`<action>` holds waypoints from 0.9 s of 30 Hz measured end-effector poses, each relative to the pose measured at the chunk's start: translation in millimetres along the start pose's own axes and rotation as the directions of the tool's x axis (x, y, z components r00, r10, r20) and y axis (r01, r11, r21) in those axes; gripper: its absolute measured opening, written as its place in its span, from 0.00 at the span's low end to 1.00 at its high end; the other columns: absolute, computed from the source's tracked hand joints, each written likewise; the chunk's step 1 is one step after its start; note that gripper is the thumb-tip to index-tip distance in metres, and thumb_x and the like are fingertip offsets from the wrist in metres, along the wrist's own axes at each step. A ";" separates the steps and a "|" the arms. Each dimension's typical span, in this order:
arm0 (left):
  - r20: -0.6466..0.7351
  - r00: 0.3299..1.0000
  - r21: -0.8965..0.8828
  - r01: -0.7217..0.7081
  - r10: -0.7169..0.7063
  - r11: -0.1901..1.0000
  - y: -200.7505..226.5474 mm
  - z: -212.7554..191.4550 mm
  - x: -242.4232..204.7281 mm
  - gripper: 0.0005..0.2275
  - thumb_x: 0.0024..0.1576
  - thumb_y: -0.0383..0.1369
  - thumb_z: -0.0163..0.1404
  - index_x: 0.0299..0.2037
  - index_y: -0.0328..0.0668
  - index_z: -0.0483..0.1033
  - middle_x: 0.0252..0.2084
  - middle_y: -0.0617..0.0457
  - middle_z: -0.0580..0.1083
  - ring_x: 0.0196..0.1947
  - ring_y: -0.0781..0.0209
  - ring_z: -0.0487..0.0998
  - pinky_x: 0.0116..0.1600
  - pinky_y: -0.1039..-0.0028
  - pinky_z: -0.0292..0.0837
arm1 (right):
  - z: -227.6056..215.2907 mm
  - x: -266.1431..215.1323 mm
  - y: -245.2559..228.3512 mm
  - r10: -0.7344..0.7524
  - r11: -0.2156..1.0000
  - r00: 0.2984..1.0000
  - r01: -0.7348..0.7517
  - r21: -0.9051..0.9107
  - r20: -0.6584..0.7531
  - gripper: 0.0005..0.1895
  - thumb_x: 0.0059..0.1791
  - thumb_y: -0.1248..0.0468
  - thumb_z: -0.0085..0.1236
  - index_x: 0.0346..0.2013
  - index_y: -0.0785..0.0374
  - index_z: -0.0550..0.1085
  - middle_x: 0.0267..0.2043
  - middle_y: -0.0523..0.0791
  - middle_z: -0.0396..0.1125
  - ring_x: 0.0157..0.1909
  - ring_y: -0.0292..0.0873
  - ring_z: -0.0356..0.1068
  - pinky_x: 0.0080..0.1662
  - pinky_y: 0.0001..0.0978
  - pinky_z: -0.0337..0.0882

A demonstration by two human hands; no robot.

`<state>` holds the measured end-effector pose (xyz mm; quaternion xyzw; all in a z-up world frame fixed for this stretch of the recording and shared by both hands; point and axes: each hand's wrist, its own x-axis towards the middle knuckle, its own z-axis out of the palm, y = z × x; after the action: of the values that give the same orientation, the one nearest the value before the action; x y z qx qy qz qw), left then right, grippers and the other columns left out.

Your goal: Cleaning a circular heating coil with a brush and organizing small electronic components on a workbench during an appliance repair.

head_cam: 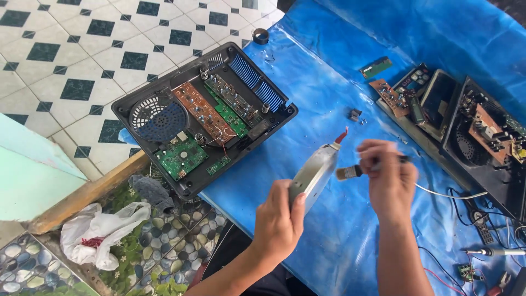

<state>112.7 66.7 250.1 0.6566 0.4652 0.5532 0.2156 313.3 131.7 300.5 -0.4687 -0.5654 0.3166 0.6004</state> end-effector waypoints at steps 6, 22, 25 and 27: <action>0.027 0.999 0.132 0.037 -0.041 0.991 13.6 22.4 23.1 0.14 0.69 0.41 0.36 0.45 0.36 0.65 0.37 0.48 0.70 0.25 0.50 0.76 0.18 0.66 0.72 | -23.6 -3.8 -9.2 -0.242 0.955 0.945 0.191 -0.226 -0.220 0.43 0.58 0.30 0.23 0.31 0.59 0.75 0.25 0.41 0.62 0.29 0.38 0.60 0.39 0.30 0.63; -0.156 0.987 0.380 0.027 0.036 0.925 19.5 38.5 14.5 0.15 0.70 0.41 0.38 0.42 0.36 0.69 0.24 0.50 0.68 0.15 0.40 0.77 0.17 0.53 0.71 | -32.7 -22.5 -22.1 -0.273 0.880 0.956 0.293 -0.373 0.106 0.23 0.60 0.63 0.49 0.21 0.62 0.78 0.13 0.46 0.64 0.14 0.41 0.63 0.23 0.31 0.66; -0.153 0.988 0.373 0.040 0.019 0.927 26.9 47.3 11.1 0.15 0.69 0.43 0.38 0.42 0.37 0.69 0.24 0.50 0.68 0.14 0.41 0.77 0.17 0.53 0.71 | -40.0 -25.3 -27.9 -0.416 0.883 0.909 0.409 -0.231 0.022 0.23 0.65 0.68 0.40 0.32 0.73 0.77 0.18 0.53 0.64 0.18 0.46 0.63 0.29 0.38 0.69; -0.148 0.988 0.355 0.015 0.041 0.935 35.6 46.5 13.6 0.16 0.69 0.43 0.38 0.41 0.38 0.68 0.26 0.50 0.67 0.14 0.41 0.77 0.17 0.53 0.71 | -40.3 -29.4 -28.7 -0.431 0.877 0.902 0.426 -0.223 0.027 0.22 0.66 0.69 0.42 0.34 0.77 0.78 0.21 0.57 0.65 0.20 0.49 0.66 0.31 0.42 0.71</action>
<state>168.5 72.1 272.0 0.6433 0.5683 0.5103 0.0533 343.6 86.3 318.8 -0.4002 -0.6798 0.1047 0.6056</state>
